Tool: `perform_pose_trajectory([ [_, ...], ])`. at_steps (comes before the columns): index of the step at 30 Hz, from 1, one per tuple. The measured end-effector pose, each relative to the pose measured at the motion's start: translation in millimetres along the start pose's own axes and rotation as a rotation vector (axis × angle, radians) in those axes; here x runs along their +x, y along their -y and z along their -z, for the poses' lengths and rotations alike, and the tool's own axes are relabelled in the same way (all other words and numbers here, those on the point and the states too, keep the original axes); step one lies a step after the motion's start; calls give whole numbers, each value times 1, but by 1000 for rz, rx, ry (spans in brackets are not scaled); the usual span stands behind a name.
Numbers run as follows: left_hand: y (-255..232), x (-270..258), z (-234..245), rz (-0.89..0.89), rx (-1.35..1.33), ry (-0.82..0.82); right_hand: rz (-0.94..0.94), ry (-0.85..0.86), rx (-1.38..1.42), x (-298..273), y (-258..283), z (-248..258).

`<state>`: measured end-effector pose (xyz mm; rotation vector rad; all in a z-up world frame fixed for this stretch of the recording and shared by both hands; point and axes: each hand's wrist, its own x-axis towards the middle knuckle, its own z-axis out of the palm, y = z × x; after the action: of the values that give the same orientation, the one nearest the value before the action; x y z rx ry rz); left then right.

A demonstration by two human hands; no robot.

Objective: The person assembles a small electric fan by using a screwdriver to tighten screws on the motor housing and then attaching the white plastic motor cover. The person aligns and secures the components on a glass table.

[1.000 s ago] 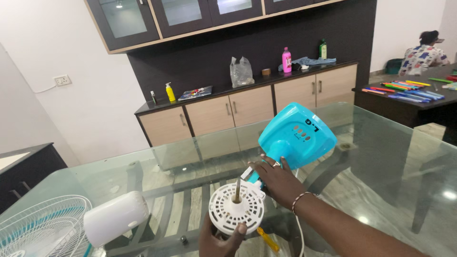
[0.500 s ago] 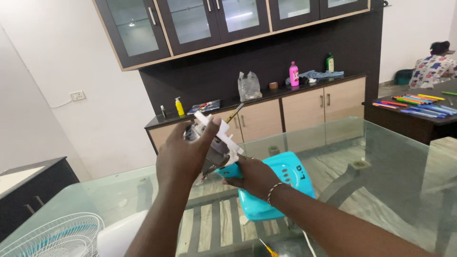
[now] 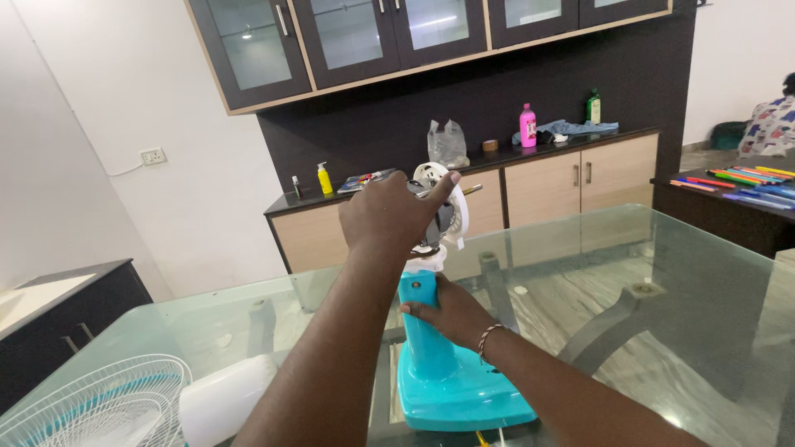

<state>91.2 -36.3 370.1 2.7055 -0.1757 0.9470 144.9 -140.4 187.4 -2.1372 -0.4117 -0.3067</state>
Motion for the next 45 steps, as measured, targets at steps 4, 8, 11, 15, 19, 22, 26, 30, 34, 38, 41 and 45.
perform_pose_trajectory([
  [4,12,18,-21,-64,-8,-65,51,-36,-51,12,-13,-1],
  [8,24,29,-40,-206,-36,-57,34,-55,39,25,-21,-5],
  [11,27,31,-49,-265,5,-143,-2,-64,25,30,-23,-9],
  [15,26,27,-52,-323,33,-281,-19,-67,93,32,-24,-11],
  [19,27,14,-52,-250,27,-154,-36,-104,96,27,-26,-18],
  [22,35,-6,-60,-428,-129,-511,-32,-115,100,27,-26,-16],
  [26,84,-56,-81,-423,-86,-574,-63,-99,127,24,-24,-21],
  [30,167,-118,-98,-55,191,-144,-109,-88,86,24,-23,-18],
  [34,252,-166,-92,343,497,211,-88,-97,83,25,-23,-19],
  [38,301,-177,-84,346,723,452,-87,-90,87,26,-29,-21],
  [41,315,-169,-89,270,694,463,-72,-96,61,28,-30,-21],
  [45,324,-158,-107,226,722,459,-11,-124,77,25,-33,-22],
])
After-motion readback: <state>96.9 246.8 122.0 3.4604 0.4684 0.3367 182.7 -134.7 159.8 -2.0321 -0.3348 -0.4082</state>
